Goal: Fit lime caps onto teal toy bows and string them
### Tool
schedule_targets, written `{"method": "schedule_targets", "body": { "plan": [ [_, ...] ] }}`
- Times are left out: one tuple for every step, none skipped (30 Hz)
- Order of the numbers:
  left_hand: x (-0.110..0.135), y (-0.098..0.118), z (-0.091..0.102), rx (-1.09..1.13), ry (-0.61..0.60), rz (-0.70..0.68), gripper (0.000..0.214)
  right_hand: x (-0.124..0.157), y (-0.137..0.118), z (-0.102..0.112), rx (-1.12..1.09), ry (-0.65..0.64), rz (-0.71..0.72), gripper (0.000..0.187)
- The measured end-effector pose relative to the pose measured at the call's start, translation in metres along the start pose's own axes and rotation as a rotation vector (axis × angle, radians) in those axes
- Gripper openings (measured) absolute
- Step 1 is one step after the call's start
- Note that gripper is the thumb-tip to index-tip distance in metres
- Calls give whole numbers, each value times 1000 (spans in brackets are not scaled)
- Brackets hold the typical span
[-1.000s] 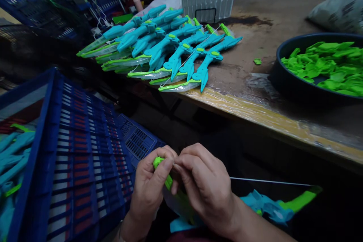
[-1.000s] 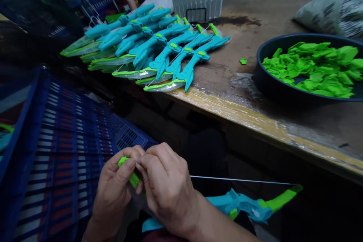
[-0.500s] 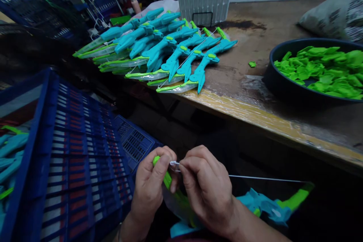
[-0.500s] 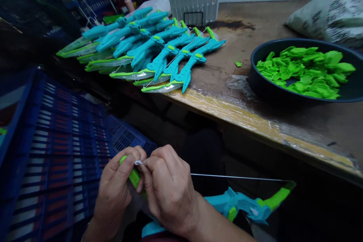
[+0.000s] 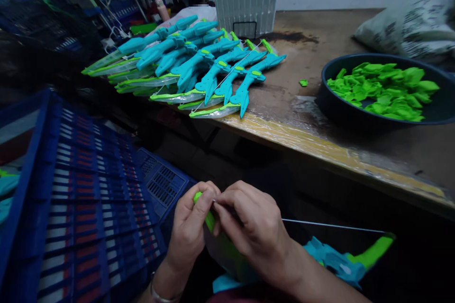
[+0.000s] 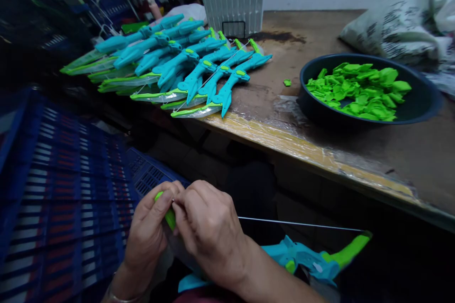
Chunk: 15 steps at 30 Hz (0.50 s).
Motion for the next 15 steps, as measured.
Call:
{"method": "schedule_targets", "body": {
  "plan": [
    [-1,0,0,-6,0,-7,29,2,1,2,30,12,14,16],
    [-2,0,-1,-10,0,-10,29,3,1,4,59,26,27,15],
    [-4,-1,-2,-14,-4,-7,29,5,2,7,87,40,34,15],
    [-5,-1,-3,-12,-15,2,30,6,2,9,112,50,35,14],
    [-7,-2,-5,-6,-32,19,31,8,3,12,135,56,32,12],
    [-8,-2,-6,3,-56,41,31,9,3,14,159,64,28,11],
    [-10,-3,-8,13,-77,62,32,10,3,16,183,69,24,10],
    [-12,-3,-10,23,-93,76,32,10,3,18,207,76,18,10],
    [-14,-4,-11,26,-102,84,32,10,3,20,230,82,14,10],
    [-15,-4,-13,27,-113,86,32,10,3,21,253,84,15,11],
    [-17,-5,-15,29,-128,87,32,9,2,22,282,81,20,12],
    [-18,-6,-17,34,-146,91,31,8,2,23,320,74,30,13],
    [-20,-7,-20,43,-164,99,31,6,2,23,370,65,40,15],
    [-21,-10,-23,54,-182,110,32,4,2,24,431,55,48,16],
    [-23,-12,-26,68,-201,124,32,3,3,24,497,47,56,17]
  ]
}}
Point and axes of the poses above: each hand's wrist, its own x-axis away from the middle knuckle, its own z-axis out of the back of the hand, y = z × x, the point moved 3 cm from there along -x, towards the middle knuckle, and after that the axes turned 10 degrees about y, right-handed, at the moved point
